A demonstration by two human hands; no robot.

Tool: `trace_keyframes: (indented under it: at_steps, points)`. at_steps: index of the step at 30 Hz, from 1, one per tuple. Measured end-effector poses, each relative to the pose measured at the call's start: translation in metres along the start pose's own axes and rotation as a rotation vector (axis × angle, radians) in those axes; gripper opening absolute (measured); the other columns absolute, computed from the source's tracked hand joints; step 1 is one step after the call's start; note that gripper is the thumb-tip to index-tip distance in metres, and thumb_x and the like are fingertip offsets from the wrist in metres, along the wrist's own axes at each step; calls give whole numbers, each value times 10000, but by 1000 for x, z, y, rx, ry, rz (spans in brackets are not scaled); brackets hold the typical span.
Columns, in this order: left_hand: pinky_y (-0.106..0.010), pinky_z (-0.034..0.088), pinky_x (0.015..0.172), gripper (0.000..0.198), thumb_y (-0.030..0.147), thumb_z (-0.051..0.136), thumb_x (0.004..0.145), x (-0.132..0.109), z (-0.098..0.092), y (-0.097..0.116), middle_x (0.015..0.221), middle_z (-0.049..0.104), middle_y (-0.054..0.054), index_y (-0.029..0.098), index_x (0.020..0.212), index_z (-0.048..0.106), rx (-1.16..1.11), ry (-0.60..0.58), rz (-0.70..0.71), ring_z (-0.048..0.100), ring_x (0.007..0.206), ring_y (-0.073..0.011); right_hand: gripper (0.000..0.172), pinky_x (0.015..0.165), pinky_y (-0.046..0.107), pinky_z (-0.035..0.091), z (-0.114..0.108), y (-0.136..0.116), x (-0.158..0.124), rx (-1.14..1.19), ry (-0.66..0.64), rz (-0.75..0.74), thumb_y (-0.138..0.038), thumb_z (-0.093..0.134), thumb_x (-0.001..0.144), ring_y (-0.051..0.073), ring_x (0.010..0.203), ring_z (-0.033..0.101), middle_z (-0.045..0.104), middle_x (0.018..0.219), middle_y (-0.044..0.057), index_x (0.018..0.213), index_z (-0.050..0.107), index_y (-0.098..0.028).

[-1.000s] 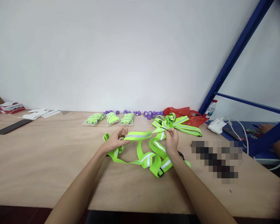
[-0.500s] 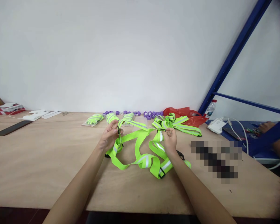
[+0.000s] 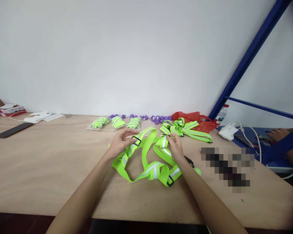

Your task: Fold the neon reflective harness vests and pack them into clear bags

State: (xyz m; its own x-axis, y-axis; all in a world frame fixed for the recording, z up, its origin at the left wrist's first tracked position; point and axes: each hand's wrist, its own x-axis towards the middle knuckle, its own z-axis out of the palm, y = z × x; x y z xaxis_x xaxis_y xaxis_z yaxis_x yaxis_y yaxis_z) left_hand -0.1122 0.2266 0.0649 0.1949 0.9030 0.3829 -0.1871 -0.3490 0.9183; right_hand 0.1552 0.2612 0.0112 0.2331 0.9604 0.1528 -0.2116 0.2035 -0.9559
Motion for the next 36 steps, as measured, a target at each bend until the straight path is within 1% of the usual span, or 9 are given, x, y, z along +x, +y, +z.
trace_keyframes:
  at_steps: [5,8,11,13,15,19,24,29,36]
  points:
    - [-390,538,877,174,261,791,756,-3,13,2,1134,724,-139,156,838,678,34,50,25,621,1177,-314,457,580,278,477,6,-3,-7,-92,-45,-53,-520,814,629,178,629,607,641,650,-38,876,559,-232]
    - [-391,509,918,109,253,744,787,-5,21,1,1144,726,-136,169,779,676,71,112,76,618,1185,-306,297,716,322,495,12,-14,-19,-312,-85,-288,-440,785,708,204,766,626,694,775,15,865,644,-230]
    - [-343,531,768,76,242,664,836,-11,32,-2,1211,707,-128,182,791,677,137,117,79,680,1044,-281,118,774,335,487,22,-23,-35,-521,-381,-459,-363,726,790,214,801,632,719,814,24,783,715,-246]
    - [-331,524,699,103,214,608,864,-17,42,-5,1228,701,-123,189,791,676,225,66,92,704,961,-268,90,696,298,473,29,-20,-46,-557,-614,-413,-331,734,779,192,730,619,712,764,1,749,727,-246]
    - [-356,530,771,160,167,562,880,-24,51,-6,1214,709,-113,197,770,675,328,-8,160,696,1022,-276,169,545,245,390,35,-12,-55,-552,-696,-296,-310,726,767,142,572,530,626,601,-36,630,677,-224]
    - [-405,454,1024,198,146,526,914,-32,61,-7,1342,637,-94,226,939,706,478,-142,266,593,1241,-273,370,429,221,226,38,5,-59,-436,-550,-113,-348,656,789,87,423,333,416,421,-73,477,521,-202]
    - [-445,388,1089,570,210,672,845,-26,54,-17,1440,551,-85,291,1389,524,605,-193,209,516,1313,-315,451,485,261,397,31,-4,-46,-356,-337,-129,-481,612,844,137,451,495,556,453,-18,492,608,-200]
    - [-472,409,1020,480,95,613,778,-15,37,-26,1131,701,-81,290,1215,647,728,-112,123,611,1077,-329,436,604,328,521,25,-12,-37,-232,-123,-157,-554,686,800,210,574,634,658,534,26,536,648,-209]
    - [-392,440,882,481,108,636,660,-8,12,-32,1112,689,-101,238,1123,659,798,39,-2,590,1055,-322,414,510,355,577,21,-10,-28,106,-62,24,-577,791,701,205,501,650,661,565,6,701,614,-203]
